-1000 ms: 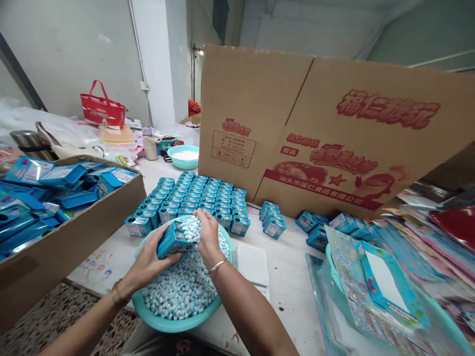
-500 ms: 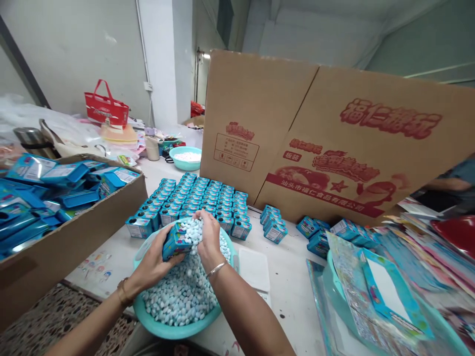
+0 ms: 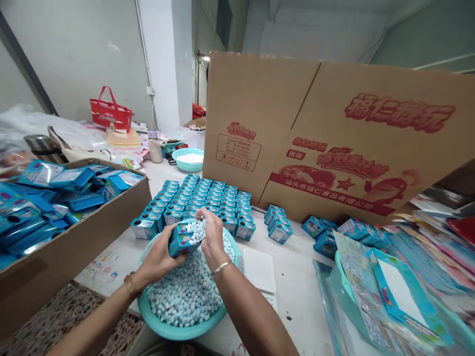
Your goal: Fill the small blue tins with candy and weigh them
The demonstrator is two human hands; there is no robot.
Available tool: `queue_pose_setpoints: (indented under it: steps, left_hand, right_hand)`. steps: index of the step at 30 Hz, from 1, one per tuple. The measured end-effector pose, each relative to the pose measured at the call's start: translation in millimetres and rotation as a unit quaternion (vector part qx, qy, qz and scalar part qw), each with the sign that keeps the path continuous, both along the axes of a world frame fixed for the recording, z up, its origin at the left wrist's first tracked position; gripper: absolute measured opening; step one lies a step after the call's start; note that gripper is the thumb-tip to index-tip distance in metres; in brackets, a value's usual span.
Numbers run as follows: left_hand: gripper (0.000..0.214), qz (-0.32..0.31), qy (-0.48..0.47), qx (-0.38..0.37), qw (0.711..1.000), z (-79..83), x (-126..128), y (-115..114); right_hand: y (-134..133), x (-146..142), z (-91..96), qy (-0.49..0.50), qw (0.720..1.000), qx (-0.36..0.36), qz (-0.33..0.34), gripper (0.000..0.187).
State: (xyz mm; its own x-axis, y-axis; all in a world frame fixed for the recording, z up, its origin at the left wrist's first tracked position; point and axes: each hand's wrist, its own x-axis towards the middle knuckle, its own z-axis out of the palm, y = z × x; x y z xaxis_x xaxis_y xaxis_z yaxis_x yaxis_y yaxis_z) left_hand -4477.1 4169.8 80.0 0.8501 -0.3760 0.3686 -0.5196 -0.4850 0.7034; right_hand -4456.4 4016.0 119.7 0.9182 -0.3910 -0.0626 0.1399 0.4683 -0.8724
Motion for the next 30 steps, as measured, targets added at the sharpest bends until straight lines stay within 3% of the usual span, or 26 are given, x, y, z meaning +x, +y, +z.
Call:
queue_pose_setpoints:
  steps: [10, 15, 25, 30]
  left_hand:
    - [0.071, 0.033, 0.022, 0.014, 0.999, 6.8, 2, -3]
    - [0.072, 0.015, -0.025, 0.041, 0.999, 6.2, 7, 0]
    - [0.072, 0.016, -0.015, 0.063, 0.998, 13.4, 6, 2]
    - [0.066, -0.016, 0.009, 0.034, 0.999, 21.5, 4, 1]
  right_hand:
    - [4, 0, 0.8, -0.020, 0.999, -0.033, 0.007, 0.021]
    - [2, 0, 0.6, -0.018, 0.999, -0.034, 0.003, 0.023]
    - [9, -8, 1.5, -0.028, 0.997, -0.069, -0.008, 0.026]
    - [11, -9, 9.5, -0.038, 0.993, -0.080, 0.074, 0.040]
